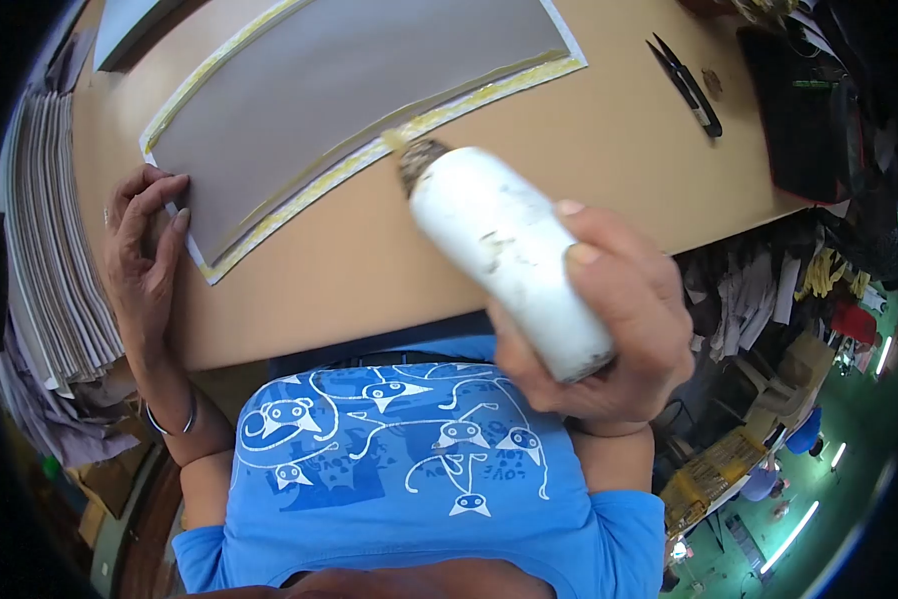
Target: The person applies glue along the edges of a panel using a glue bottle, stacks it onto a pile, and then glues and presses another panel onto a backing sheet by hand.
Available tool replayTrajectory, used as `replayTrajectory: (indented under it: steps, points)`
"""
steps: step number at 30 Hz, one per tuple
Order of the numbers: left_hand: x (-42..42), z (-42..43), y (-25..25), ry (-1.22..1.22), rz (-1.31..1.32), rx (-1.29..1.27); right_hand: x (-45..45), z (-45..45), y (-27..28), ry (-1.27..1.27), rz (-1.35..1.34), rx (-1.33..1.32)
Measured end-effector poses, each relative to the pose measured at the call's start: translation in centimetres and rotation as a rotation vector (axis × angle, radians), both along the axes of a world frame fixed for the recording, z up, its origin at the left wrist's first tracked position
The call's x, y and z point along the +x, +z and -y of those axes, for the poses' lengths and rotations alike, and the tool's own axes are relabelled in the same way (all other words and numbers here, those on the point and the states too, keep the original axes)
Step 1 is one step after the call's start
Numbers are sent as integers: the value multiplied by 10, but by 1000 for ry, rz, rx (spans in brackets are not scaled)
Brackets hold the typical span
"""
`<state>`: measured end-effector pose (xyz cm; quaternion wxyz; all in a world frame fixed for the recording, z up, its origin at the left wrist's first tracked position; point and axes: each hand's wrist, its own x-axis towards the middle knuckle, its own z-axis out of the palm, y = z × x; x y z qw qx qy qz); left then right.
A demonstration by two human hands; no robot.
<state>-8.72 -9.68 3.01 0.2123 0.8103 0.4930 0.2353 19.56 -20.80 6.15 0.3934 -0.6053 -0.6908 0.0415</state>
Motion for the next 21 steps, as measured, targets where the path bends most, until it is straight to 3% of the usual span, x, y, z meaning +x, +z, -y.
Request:
replayTrajectory:
  steps: [8, 16, 21]
  points:
    - [-1, -1, -1, 7, 24, -40, 16, 0, -1, -103, 41, 78]
    - [-1, 0, -3, 9, 37, -37, 36, 1, -9, -230, -301, 238]
    - [-1, -1, -2, 12, 9, -38, 40, -2, -15, -210, -356, 231]
